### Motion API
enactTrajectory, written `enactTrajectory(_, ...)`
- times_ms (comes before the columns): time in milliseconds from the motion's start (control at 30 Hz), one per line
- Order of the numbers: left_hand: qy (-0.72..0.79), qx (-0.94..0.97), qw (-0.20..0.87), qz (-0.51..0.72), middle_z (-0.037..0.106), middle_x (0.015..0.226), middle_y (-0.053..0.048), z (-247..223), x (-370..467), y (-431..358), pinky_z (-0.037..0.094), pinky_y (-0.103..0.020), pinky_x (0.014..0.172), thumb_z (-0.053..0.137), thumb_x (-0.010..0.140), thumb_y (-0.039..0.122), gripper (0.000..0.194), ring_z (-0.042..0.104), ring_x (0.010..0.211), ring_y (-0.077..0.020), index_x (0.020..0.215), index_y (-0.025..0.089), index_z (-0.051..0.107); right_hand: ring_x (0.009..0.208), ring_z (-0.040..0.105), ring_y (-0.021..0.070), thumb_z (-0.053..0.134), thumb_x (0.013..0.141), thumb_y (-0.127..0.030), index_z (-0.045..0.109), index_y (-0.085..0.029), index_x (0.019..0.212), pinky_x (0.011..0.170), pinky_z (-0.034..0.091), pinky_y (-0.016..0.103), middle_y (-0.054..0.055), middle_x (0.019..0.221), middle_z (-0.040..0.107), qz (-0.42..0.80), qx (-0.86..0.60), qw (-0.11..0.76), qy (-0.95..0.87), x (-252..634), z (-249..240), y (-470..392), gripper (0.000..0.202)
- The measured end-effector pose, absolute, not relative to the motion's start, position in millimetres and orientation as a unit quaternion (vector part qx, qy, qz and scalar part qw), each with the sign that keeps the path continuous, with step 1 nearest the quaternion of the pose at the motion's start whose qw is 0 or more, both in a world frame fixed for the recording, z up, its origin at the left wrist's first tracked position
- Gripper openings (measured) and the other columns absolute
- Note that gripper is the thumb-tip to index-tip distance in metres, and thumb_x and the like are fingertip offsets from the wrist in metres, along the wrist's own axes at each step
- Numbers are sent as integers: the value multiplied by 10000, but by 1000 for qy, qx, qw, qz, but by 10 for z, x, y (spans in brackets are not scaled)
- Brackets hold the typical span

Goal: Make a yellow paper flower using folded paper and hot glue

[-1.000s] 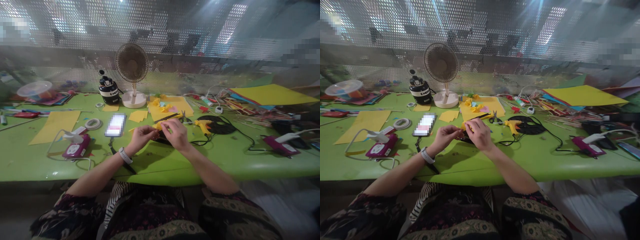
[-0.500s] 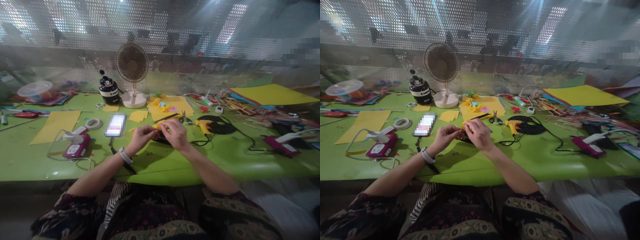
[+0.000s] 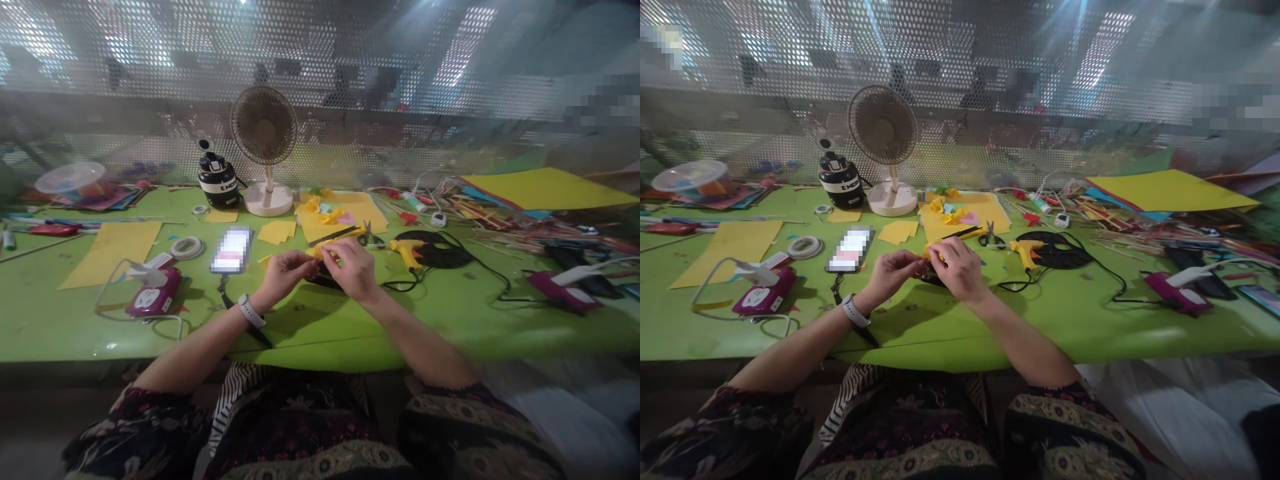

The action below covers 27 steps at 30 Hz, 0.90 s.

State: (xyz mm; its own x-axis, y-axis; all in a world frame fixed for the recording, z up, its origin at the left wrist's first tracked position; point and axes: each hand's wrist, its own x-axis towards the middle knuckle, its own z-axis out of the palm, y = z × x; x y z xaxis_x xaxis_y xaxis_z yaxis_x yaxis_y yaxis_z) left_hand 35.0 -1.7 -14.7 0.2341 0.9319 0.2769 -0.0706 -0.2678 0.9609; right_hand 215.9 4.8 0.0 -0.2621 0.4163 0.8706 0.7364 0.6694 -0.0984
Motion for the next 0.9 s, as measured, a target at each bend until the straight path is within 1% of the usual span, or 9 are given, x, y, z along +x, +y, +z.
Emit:
enactTrajectory(167, 345, 610, 502, 507, 769, 749, -75, -145, 344, -13, 621, -285, 649, 772, 781, 469, 342, 722, 661, -153, 841, 134, 732, 756, 684, 177, 603, 950, -221, 688, -221, 898, 679, 550, 291, 52, 831, 720, -164, -365, 483, -779, 2154, 1, 48, 99)
enactTrajectory(267, 347, 609, 493, 516, 767, 743, -74, -159, 333, 14, 611, -276, 639, 768, 785, 461, 332, 717, 655, -151, 841, 135, 733, 780, 688, 190, 640, 919, -234, 672, -210, 960, 712, 557, 304, 64, 870, 722, -167, -354, 493, -777, 2152, 9, 44, 57)
enactTrajectory(400, 357, 631, 451, 520, 776, 782, -81, -160, 288, 64, 603, -281, 659, 743, 803, 461, 329, 729, 695, -168, 858, 137, 735, 761, 680, 198, 678, 876, -302, 642, -207, 1019, 667, 554, 305, 65, 872, 700, -156, -359, 489, -780, 2155, 40, 25, 176)
enactTrajectory(500, 368, 701, 345, 503, 782, 823, -78, -145, 231, 87, 581, -272, 665, 707, 844, 411, 259, 727, 720, -171, 890, 158, 744, 756, 667, 204, 652, 872, -304, 625, -209, 1032, 654, 553, 314, 65, 861, 676, -140, -355, 499, -778, 2172, 68, 14, 188)
enactTrajectory(600, 368, 769, 217, 476, 777, 819, -70, -124, 177, 89, 538, -247, 628, 655, 895, 336, 181, 706, 697, -155, 915, 182, 747, 840, 664, 234, 618, 865, -266, 612, -204, 1076, 719, 562, 352, 92, 932, 665, -148, -357, 512, -767, 2200, 80, 27, 219)
enactTrajectory(700, 358, 806, 129, 453, 774, 845, -82, -100, 142, 74, 514, -240, 616, 594, 945, 328, 210, 702, 692, -152, 960, 181, 743, 967, 643, 274, 606, 849, -259, 604, -205, 1127, 831, 546, 408, 115, 1022, 657, -153, -366, 490, -776, 2215, 62, 52, 284)
enactTrajectory(767, 357, 824, 72, 435, 774, 861, -88, -87, 128, 64, 501, -235, 608, 560, 970, 337, 242, 701, 688, -149, 986, 177, 741, 1017, 625, 287, 609, 841, -259, 615, -206, 1121, 884, 517, 427, 117, 1052, 657, -151, -374, 468, -786, 2212, 42, 67, 285)
enactTrajectory(833, 352, 839, 23, 415, 774, 858, -82, -80, 121, 59, 478, -225, 579, 532, 988, 343, 265, 690, 664, -140, 993, 178, 739, 1025, 619, 284, 619, 834, -258, 632, -206, 1081, 894, 490, 423, 111, 1054, 662, -151, -385, 450, -791, 2206, 24, 76, 253)
enactTrajectory(900, 341, 853, -18, 395, 774, 860, -75, -79, 114, 57, 454, -218, 551, 508, 1001, 337, 277, 673, 639, -129, 993, 183, 738, 1006, 623, 273, 630, 831, -252, 646, -203, 1031, 871, 474, 409, 105, 1035, 668, -155, -389, 443, -793, 2200, 14, 82, 207)
